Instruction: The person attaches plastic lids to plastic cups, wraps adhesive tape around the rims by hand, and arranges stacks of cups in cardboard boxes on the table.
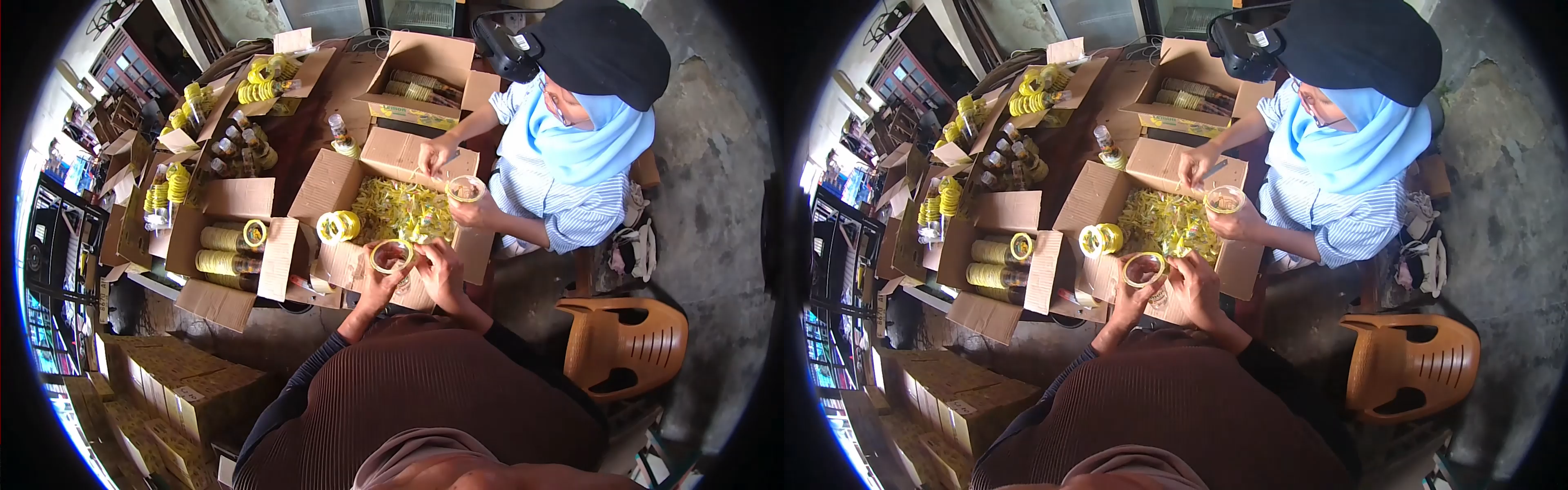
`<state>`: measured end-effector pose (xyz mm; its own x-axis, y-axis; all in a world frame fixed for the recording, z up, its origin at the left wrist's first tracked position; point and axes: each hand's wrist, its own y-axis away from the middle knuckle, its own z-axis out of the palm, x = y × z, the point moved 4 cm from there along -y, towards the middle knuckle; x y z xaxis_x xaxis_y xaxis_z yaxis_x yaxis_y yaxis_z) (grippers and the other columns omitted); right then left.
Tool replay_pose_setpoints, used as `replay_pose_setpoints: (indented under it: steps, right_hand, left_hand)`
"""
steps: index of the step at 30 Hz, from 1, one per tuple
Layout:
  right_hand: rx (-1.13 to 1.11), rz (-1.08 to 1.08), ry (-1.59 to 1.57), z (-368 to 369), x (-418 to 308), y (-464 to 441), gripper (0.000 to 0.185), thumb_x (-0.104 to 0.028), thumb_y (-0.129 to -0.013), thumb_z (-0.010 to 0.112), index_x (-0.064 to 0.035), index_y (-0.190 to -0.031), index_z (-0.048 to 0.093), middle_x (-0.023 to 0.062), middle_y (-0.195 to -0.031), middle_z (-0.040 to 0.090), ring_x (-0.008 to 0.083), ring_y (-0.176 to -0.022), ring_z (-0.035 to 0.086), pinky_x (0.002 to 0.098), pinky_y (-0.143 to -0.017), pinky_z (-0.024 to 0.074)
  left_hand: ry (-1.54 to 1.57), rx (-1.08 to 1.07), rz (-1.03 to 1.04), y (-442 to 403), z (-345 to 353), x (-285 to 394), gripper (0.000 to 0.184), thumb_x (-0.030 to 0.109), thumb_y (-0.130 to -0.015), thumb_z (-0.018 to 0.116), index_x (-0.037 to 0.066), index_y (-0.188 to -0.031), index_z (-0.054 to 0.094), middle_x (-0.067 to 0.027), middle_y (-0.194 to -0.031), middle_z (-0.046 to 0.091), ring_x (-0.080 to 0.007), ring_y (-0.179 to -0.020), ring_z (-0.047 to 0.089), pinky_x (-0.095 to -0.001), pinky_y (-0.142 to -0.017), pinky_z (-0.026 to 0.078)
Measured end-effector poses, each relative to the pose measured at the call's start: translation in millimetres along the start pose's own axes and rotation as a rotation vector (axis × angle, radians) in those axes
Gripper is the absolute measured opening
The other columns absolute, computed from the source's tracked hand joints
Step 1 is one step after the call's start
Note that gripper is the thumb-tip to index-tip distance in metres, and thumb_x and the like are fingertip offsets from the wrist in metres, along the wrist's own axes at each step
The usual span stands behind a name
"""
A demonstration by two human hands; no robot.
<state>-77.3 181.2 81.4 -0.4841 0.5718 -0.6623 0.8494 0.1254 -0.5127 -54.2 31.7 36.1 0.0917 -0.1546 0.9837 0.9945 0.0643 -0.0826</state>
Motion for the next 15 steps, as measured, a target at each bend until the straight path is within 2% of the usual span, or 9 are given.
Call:
replay_pose_setpoints:
  steps: [3, 6, 9, 11, 12, 13, 15]
  right_hand:
    - [-0.065, 0.029, -0.058, -8.1, -3.3, 5.5, 0.019, -0.001, -0.073, 0.069, -0.0064, -0.091, 0.065, 0.008, -0.077, 0.054, 0.0265, -0.068, 0.059, 0.0381, -0.063, 0.0484]
    - [-0.033, -0.087, -0.011, -14.5, -12.9, 6.7, 0.021, -0.002, -0.073, 0.069, -0.0073, -0.092, 0.065, 0.0078, -0.078, 0.053, 0.0255, -0.071, 0.059, 0.0378, -0.062, 0.0481]
    - [-0.033, -0.118, 0.023, -14.1, -13.3, 9.5, 0.022, -0.002, -0.072, 0.069, -0.0075, -0.093, 0.065, 0.008, -0.079, 0.053, 0.0252, -0.073, 0.058, 0.038, -0.063, 0.0481]
    - [-0.029, -0.091, 0.04, -16.8, -12.9, 5.1, 0.022, -0.002, -0.072, 0.069, -0.0071, -0.093, 0.066, 0.0082, -0.079, 0.052, 0.0255, -0.072, 0.058, 0.038, -0.063, 0.0482]
    - [-0.026, -0.083, 0.033, -16.6, -10.9, 2.7, 0.021, -0.001, -0.072, 0.068, -0.0065, -0.092, 0.066, 0.0082, -0.077, 0.053, 0.0258, -0.071, 0.059, 0.0381, -0.062, 0.0477]
    - [-0.027, -0.08, 0.031, -16.1, -8.3, 3.8, 0.021, -0.001, -0.072, 0.068, -0.0065, -0.092, 0.066, 0.0082, -0.077, 0.053, 0.0258, -0.071, 0.059, 0.0381, -0.062, 0.0477]
    - [-0.029, 0.01, -0.04, -14.4, 0.8, 3.2, 0.022, 0.001, -0.071, 0.068, -0.0061, -0.091, 0.066, 0.0081, -0.075, 0.053, 0.0258, -0.07, 0.059, 0.0379, -0.06, 0.0473]
  left_hand:
    - [0.024, 0.064, 0.043, -7.6, -4.3, 5.5, 0.06, 0.007, -0.08, 0.072, 0.005, -0.128, 0.037, -0.0096, -0.119, 0.051, -0.0194, -0.112, 0.052, -0.0375, -0.099, 0.043]
    - [-0.003, 0.115, -0.001, -8.7, -7.1, 14.8, 0.06, 0.005, -0.078, 0.074, 0.005, -0.125, 0.037, -0.0093, -0.116, 0.054, -0.0197, -0.111, 0.053, -0.0376, -0.1, 0.042]
    - [-0.076, 0.093, 0.008, -2.0, -3.9, 15.3, 0.055, 0.012, -0.082, 0.071, 0.008, -0.127, 0.04, -0.0065, -0.116, 0.053, -0.0171, -0.112, 0.052, -0.0384, -0.097, 0.042]
    - [-0.033, 0.024, 0.0, 3.8, 3.5, 13.1, 0.057, 0.014, -0.081, 0.072, 0.007, -0.127, 0.039, -0.006, -0.115, 0.054, -0.0169, -0.111, 0.051, -0.0388, -0.098, 0.041]
    - [0.013, -0.004, 0.027, 6.5, 10.0, 15.7, 0.062, 0.02, -0.08, 0.074, 0.006, -0.128, 0.038, -0.0059, -0.114, 0.054, -0.0164, -0.111, 0.051, -0.0381, -0.099, 0.041]
    - [-0.022, -0.017, -0.003, 8.8, 14.7, 23.0, 0.066, 0.026, -0.078, 0.076, 0.005, -0.128, 0.039, -0.0064, -0.114, 0.053, -0.0163, -0.111, 0.051, -0.0374, -0.099, 0.041]
    - [-0.081, 0.017, 0.01, 6.7, 13.6, 20.1, 0.066, 0.027, -0.078, 0.076, 0.004, -0.129, 0.041, -0.0062, -0.115, 0.053, -0.0166, -0.111, 0.051, -0.0361, -0.098, 0.042]
